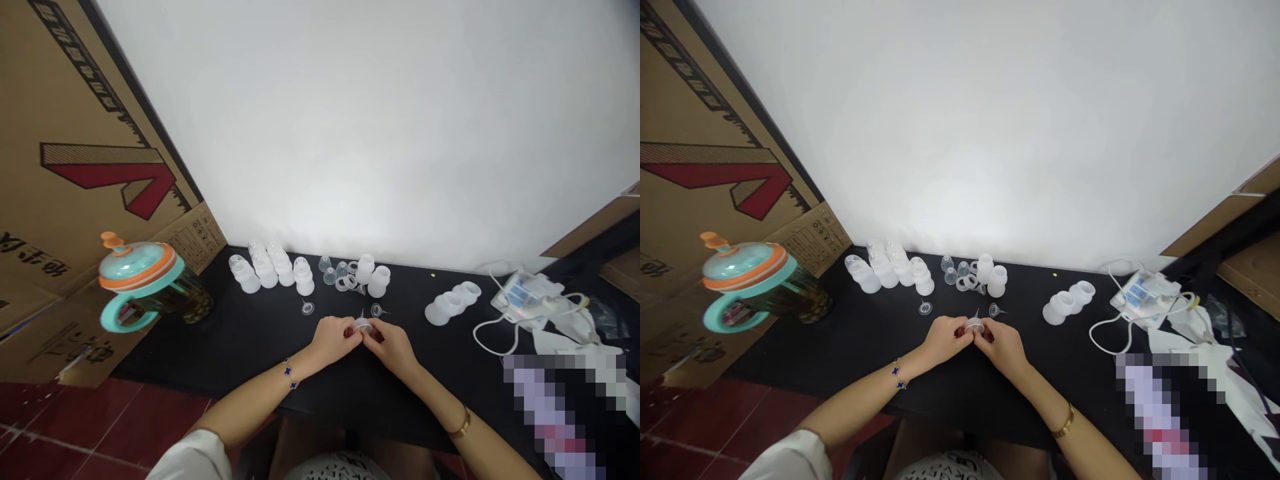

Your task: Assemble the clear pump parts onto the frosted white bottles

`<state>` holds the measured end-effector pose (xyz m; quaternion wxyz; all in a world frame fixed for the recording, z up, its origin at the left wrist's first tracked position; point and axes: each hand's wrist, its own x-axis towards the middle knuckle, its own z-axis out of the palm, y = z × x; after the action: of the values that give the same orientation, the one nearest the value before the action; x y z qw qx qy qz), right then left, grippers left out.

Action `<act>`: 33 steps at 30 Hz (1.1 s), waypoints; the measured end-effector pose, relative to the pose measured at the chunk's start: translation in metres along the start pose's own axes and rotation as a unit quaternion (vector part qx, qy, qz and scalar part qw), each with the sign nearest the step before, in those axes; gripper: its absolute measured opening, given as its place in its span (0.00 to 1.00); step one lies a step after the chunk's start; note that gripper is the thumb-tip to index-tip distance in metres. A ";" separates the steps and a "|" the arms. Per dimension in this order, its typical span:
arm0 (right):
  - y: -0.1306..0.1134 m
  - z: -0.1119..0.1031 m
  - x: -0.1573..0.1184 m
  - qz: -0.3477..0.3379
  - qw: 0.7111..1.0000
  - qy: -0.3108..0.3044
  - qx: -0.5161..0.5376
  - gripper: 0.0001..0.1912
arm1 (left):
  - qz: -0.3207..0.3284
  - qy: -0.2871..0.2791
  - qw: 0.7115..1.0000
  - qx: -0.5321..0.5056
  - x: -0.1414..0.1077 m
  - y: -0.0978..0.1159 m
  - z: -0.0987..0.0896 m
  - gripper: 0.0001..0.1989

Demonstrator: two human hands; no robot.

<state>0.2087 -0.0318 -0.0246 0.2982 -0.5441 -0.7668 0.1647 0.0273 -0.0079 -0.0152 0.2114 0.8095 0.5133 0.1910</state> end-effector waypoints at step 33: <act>0.000 -0.001 0.001 0.014 1.000 -0.009 -0.001 0.13 | -0.002 0.005 1.000 -0.017 0.000 0.001 -0.001 0.13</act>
<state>0.2086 -0.0313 -0.0237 0.2882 -0.5535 -0.7619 0.1735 0.0275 -0.0079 -0.0137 0.2229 0.8037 0.5130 0.2029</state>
